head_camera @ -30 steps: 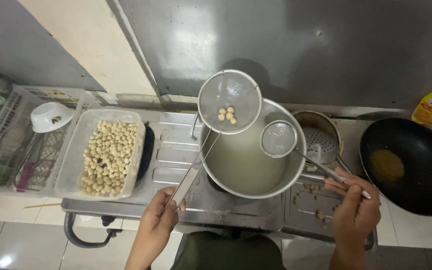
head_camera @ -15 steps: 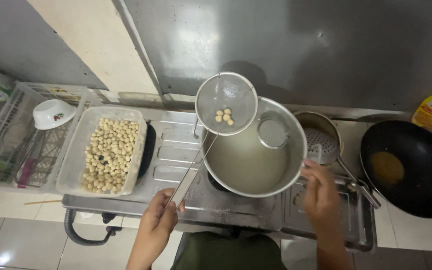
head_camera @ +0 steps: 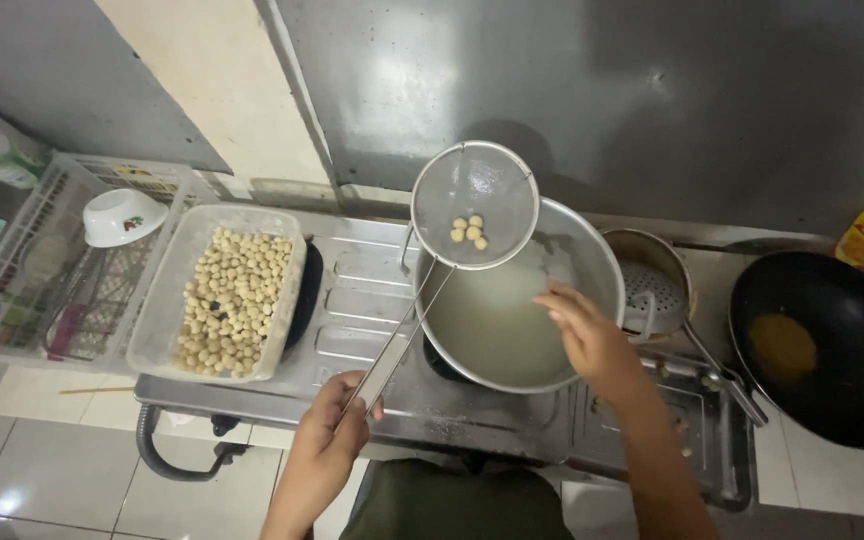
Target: Transferring small dough balls into a pot for cooking and then scooping them out onto a tray.
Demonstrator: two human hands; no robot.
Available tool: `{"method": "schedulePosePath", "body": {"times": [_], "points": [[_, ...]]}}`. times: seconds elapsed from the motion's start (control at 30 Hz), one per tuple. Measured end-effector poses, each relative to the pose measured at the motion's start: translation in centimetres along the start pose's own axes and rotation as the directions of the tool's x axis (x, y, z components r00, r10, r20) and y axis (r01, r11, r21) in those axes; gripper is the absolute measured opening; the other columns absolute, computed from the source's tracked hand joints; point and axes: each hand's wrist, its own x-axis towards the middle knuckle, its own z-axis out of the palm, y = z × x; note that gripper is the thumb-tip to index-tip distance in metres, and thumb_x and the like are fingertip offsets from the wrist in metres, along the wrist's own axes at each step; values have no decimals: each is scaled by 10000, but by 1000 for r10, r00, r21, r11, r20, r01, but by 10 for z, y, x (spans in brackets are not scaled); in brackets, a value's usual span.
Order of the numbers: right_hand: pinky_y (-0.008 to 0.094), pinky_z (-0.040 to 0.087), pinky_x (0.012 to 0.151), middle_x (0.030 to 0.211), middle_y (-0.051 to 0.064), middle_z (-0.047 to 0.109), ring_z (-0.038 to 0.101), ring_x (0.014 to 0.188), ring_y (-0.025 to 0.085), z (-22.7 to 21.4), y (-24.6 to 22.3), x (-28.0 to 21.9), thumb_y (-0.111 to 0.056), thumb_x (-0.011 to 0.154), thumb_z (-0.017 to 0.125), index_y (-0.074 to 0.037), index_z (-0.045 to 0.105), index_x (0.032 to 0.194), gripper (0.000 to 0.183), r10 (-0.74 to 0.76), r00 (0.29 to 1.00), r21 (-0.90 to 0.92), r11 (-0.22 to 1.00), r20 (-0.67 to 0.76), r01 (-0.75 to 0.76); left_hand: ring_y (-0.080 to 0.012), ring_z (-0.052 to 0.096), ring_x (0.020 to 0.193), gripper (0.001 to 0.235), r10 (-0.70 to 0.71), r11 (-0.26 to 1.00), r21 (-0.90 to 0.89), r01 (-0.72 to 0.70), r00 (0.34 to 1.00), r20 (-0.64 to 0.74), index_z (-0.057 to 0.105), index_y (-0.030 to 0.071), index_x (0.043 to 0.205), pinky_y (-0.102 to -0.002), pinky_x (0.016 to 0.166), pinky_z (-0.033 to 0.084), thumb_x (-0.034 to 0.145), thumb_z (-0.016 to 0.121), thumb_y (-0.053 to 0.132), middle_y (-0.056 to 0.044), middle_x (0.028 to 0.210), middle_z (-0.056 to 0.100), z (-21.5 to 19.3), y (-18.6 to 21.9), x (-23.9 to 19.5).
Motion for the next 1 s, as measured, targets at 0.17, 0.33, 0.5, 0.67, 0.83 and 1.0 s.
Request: {"method": "schedulePosePath", "body": {"times": [0.17, 0.33, 0.5, 0.67, 0.83, 1.0], "points": [[363, 630, 834, 1521, 169, 570, 732, 1047, 295, 11, -6, 1, -85, 1041, 512, -148, 627, 1390, 373, 11, 983, 59, 998, 184, -22, -61, 434, 597, 250, -5, 1000, -8, 6, 1000, 3, 592, 25, 1221, -218, 531, 379, 1004, 472, 53, -15, 887, 613, 1, 1, 0], [317, 634, 861, 1490, 192, 551, 764, 972, 226, 19, -23, -14, -84, 998, 540, -167, 628, 1362, 384, -38, 965, 23, 999, 258, 33, -66, 449, 606, 250, -33, 999, 6, 33, 999, -12, 600, 24, 1215, -224, 534, 394, 1003, 472, 54, -15, 881, 617, 3, 2, 1], [303, 660, 786, 1496, 65, 539, 765, 953, 199, 6, -54, -36, -155, 967, 592, -281, 622, 1395, 448, 179, 899, -135, 982, 399, -135, -71, 453, 597, 240, -5, 999, 47, 5, 1000, -9, 604, 29, 1199, -227, 533, 403, 1000, 473, 55, -7, 880, 619, 4, 2, 3], [377, 593, 898, 1484, 44, 564, 702, 1129, 242, 3, -56, -59, -54, 901, 606, -282, 640, 1359, 513, 118, 916, -80, 992, 384, -94, -71, 453, 597, 231, -5, 998, 60, 5, 1000, 11, 599, 30, 1190, -226, 535, 407, 1002, 466, 56, -2, 879, 611, 6, 6, 4], [406, 550, 977, 1481, 42, 570, 630, 1245, 268, -6, -66, -69, -79, 921, 599, -279, 639, 1368, 491, 41, 924, -78, 997, 380, -12, -71, 458, 599, 228, -7, 997, 76, 7, 1000, 3, 599, 30, 1187, -226, 532, 406, 1003, 467, 57, -4, 875, 608, 7, 6, 7], [417, 528, 1019, 1475, 20, 598, 624, 1279, 226, -22, -73, -77, -174, 1004, 533, -272, 648, 1362, 388, 151, 897, -97, 988, 415, -121, -72, 465, 600, 249, -30, 998, 61, 30, 1000, 3, 592, 23, 1214, -225, 535, 411, 998, 473, 57, -6, 871, 617, 8, 6, 7]]}}
